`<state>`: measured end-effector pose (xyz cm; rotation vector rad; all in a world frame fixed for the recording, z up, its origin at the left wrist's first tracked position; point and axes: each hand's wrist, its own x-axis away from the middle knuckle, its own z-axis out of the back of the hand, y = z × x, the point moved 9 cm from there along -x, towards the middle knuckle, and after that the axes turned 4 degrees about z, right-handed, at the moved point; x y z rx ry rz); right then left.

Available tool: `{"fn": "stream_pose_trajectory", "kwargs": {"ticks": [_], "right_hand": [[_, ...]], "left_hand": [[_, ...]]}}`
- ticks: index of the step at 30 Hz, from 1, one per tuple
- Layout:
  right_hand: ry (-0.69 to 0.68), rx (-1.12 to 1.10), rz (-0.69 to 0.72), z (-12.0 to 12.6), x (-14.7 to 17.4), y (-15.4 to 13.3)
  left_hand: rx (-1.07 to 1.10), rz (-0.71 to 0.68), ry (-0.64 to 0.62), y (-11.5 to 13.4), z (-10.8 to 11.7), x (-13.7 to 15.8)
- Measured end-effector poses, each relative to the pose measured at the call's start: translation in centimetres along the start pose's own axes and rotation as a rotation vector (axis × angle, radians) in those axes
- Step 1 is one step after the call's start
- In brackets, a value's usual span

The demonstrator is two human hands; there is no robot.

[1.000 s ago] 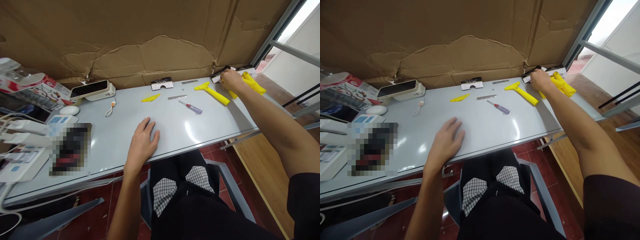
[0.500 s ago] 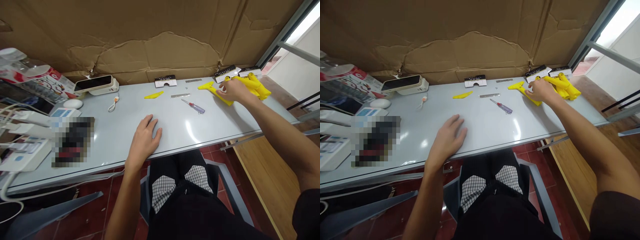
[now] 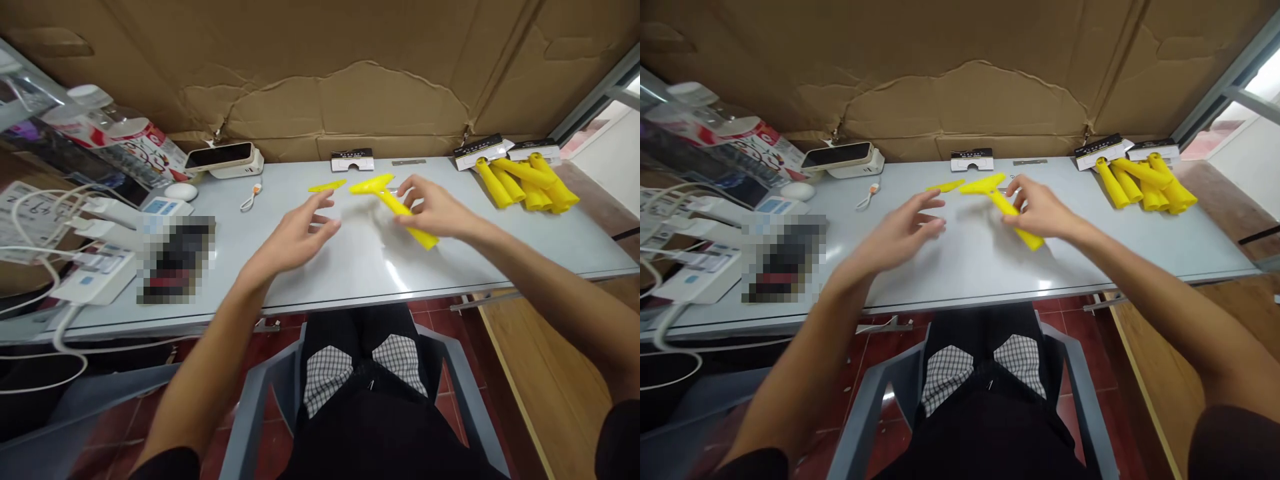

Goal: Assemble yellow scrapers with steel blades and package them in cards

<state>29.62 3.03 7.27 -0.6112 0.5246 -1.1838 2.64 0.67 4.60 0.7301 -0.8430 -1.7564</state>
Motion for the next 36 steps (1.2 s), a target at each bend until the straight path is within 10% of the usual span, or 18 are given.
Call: {"fn": "stream_pose_trajectory", "kwargs": {"ticks": [3,7,15,26,36], "right_hand": [[-0.130,-0.128,0.080,-6.3,0.0,-3.0],[-0.188,0.009,0.211,-8.8,-1.4,-5.2],[-0.203,0.557,0.091,-0.5,-4.7,-0.3],[-0.277,0.516,0.032,1.2,-4.8,2.5],[-0.175,0.541,-0.047,3.9,-6.5,7.5]], "left_hand": [[0.229,0.090,-0.046,-0.6,0.4,-3.7],[0.280,0.142,-0.103,-1.8,-0.2,-7.5],[0.189,0.095,-0.183,-1.7,-1.6,-8.0],[0.254,0.137,-0.380,-2.0,-3.7,-5.5],[0.456,0.250,-0.263,-2.6,-3.7,-5.4]]}}
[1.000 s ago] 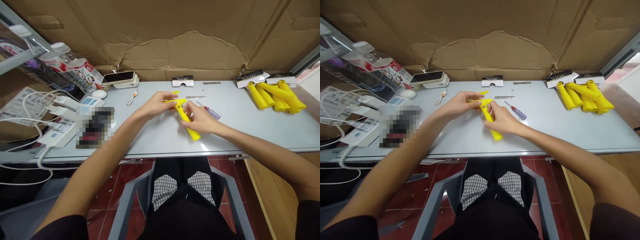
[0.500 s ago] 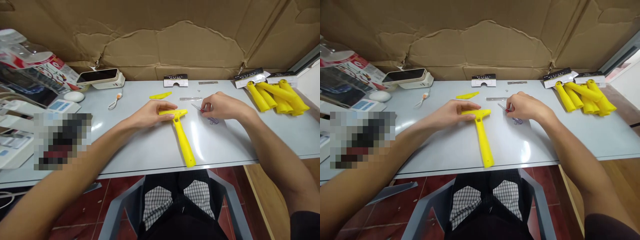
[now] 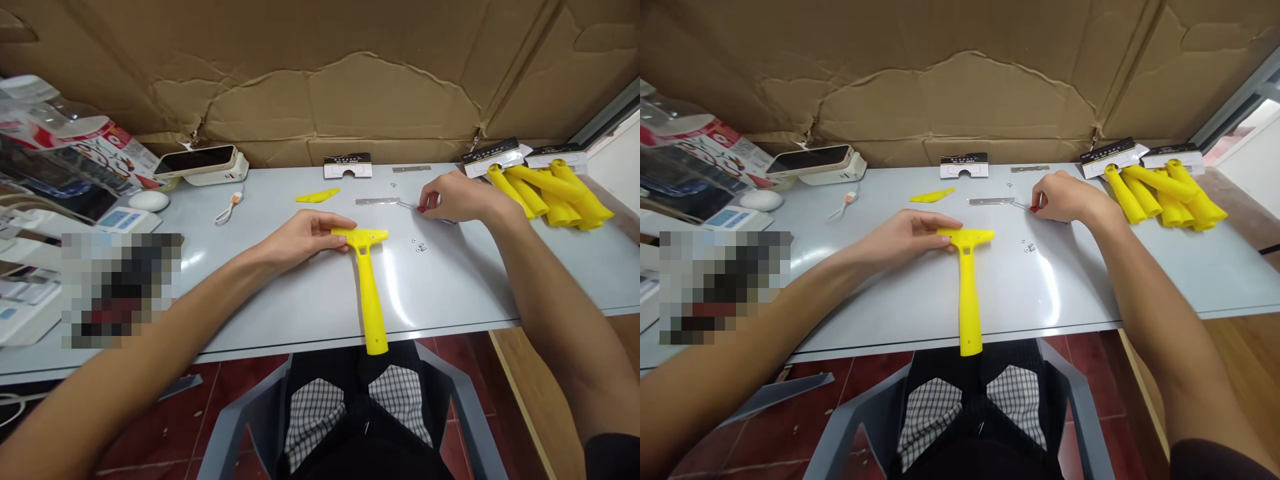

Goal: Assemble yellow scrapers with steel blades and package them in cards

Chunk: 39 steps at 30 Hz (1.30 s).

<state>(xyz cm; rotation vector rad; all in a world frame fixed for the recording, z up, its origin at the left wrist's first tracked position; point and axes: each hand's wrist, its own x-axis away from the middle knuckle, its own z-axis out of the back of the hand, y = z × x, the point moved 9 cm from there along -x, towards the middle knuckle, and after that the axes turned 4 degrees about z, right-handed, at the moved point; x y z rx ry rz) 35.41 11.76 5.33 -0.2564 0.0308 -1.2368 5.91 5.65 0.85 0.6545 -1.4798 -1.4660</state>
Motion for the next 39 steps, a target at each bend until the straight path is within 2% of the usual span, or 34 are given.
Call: {"fn": "stream_pose_trajectory", "kwargs": {"ticks": [2,5,7,9,11,15,19,22,25,28,32,35,36,38,39], "right_hand": [[0.032,0.003,0.005,0.3,0.1,-0.4],[0.203,-0.047,0.062,2.5,1.2,-2.8],[0.321,-0.182,0.118,3.8,2.3,-5.0],[0.328,-0.327,0.168,3.7,3.1,-7.1],[0.260,-0.412,0.204,2.4,3.4,-8.9],[0.023,-0.575,0.154,-2.1,3.1,-10.8],[-0.168,-1.045,0.122,-5.2,3.1,-12.5],[-0.198,-1.281,0.112,-5.7,3.1,-13.2],[-0.201,-1.350,0.109,-5.8,3.0,-13.3],[-0.163,-1.392,0.118,-6.0,2.9,-13.2],[-0.144,-1.347,0.171,-5.8,2.8,-13.2],[-0.096,-1.045,0.193,-4.5,2.3,-11.7],[-0.012,-0.885,0.193,-3.4,2.0,-10.5],[0.289,-0.525,0.206,0.0,1.7,-8.1],[0.355,-0.374,0.210,1.0,1.5,-7.3]], "left_hand": [[0.051,-0.003,0.006,-0.2,-0.1,-0.1],[0.075,-0.005,0.003,-0.4,-0.2,-0.1],[0.092,-0.006,0.001,-0.4,-0.3,-0.2],[0.119,-0.011,0.001,-0.4,-0.3,-0.2],[0.149,-0.016,0.010,-0.3,-0.2,-0.2],[0.200,-0.024,0.053,0.1,0.2,0.0],[0.264,-0.042,0.094,0.0,0.8,-0.1],[0.336,-0.069,0.117,-0.2,1.4,-0.4],[0.380,-0.048,0.098,-0.4,1.3,-0.5],[0.428,0.009,0.011,-0.6,-0.1,-0.4],[0.467,0.057,-0.058,-0.6,-2.1,0.1],[0.480,0.056,-0.007,-0.7,-2.1,0.2],[0.481,0.055,0.017,-0.7,-2.0,0.3],[0.477,0.058,0.064,-0.7,-1.6,0.3],[0.472,0.061,0.084,-0.8,-1.4,0.3]]}}
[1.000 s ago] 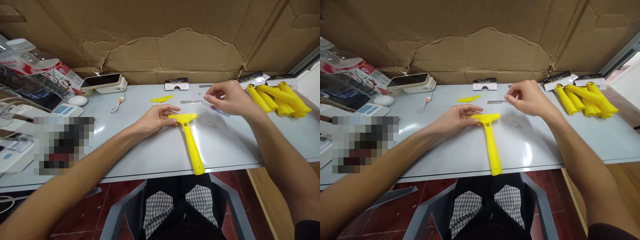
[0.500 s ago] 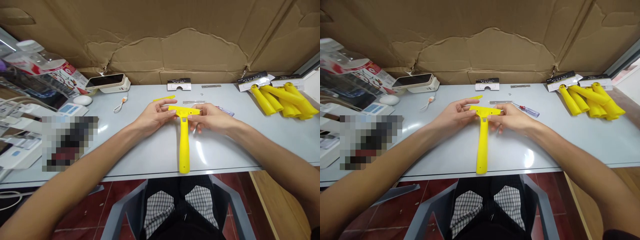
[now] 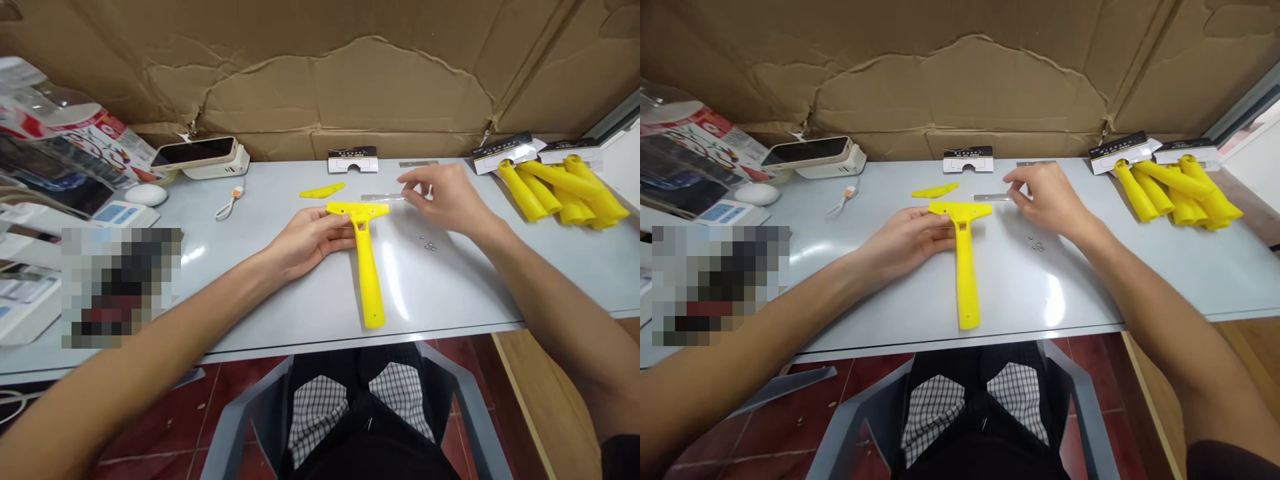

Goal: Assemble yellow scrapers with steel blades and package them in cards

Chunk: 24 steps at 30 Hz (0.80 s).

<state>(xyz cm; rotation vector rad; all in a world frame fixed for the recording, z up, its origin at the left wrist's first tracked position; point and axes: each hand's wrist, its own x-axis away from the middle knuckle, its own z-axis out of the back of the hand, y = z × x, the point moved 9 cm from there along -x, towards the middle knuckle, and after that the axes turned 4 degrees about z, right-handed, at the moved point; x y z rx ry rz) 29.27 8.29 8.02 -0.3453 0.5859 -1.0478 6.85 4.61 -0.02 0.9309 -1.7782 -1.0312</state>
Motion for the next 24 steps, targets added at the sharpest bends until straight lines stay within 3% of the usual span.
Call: {"fn": "stream_pose_trajectory", "kwargs": {"ticks": [4,9,15,24], "right_hand": [[-0.014,0.219,0.055,0.7,-0.9,2.0],[-0.062,0.320,0.137,-1.9,-1.1,3.2],[-0.047,0.383,0.045,-3.2,-1.5,4.7],[-0.129,0.416,0.049,-3.3,-1.7,4.1]], "left_hand": [[-0.018,0.000,0.038,0.1,0.1,0.1],[-0.034,0.014,0.017,-0.1,-0.4,0.1],[-0.053,0.014,0.006,-0.2,-0.5,0.2],[-0.062,0.020,0.017,-0.3,-0.5,0.2]]}}
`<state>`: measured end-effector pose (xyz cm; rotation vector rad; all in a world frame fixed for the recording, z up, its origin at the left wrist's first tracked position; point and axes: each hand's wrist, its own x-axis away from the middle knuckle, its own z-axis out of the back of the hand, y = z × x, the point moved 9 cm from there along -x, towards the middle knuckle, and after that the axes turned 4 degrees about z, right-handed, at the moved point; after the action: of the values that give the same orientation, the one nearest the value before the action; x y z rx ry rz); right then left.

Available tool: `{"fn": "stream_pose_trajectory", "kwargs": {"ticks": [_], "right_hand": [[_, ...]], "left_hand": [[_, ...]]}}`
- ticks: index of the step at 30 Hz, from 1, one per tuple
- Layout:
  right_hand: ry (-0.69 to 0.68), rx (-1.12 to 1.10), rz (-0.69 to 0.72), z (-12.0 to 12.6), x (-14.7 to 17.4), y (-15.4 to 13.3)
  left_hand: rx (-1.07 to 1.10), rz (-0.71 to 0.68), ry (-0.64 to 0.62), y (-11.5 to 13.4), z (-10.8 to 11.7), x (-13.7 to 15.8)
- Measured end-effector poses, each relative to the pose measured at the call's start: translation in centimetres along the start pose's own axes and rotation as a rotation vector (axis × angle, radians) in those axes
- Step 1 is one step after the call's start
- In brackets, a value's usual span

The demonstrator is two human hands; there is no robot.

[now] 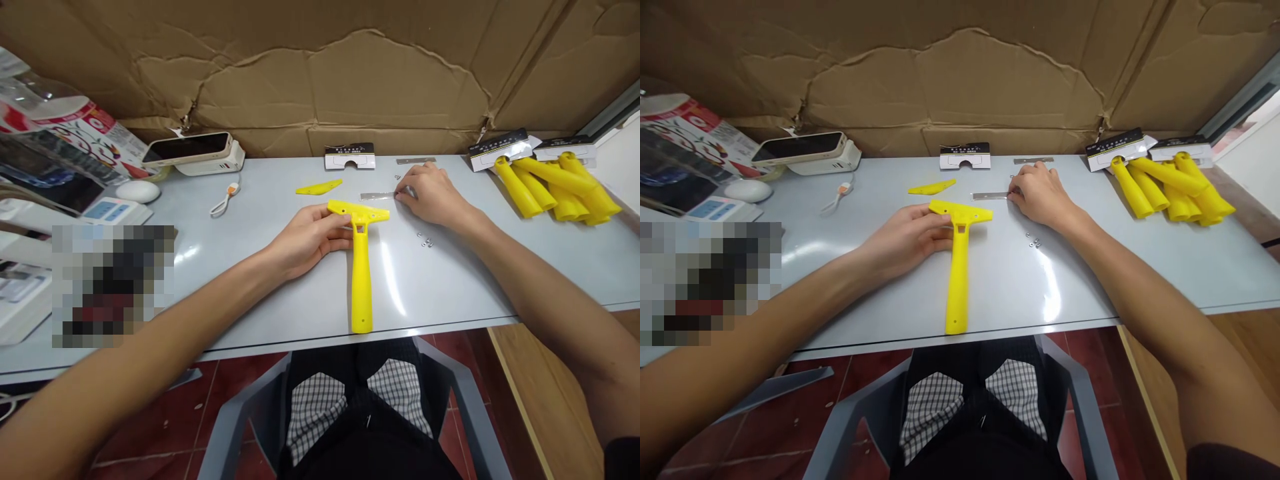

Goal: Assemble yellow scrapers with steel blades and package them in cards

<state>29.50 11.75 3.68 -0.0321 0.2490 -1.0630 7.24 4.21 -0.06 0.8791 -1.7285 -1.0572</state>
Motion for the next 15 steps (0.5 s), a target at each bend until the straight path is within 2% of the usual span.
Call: {"fn": "stream_pose_trajectory", "kwargs": {"ticks": [11,15], "right_hand": [[0.020,0.191,0.141,-0.9,-0.6,-1.2],[0.034,0.215,0.162,-0.9,-0.6,-2.0]], "left_hand": [[-0.024,-0.031,0.007,0.2,-0.1,-0.1],[-0.208,-0.101,0.050,1.1,-0.4,0.5]]}}
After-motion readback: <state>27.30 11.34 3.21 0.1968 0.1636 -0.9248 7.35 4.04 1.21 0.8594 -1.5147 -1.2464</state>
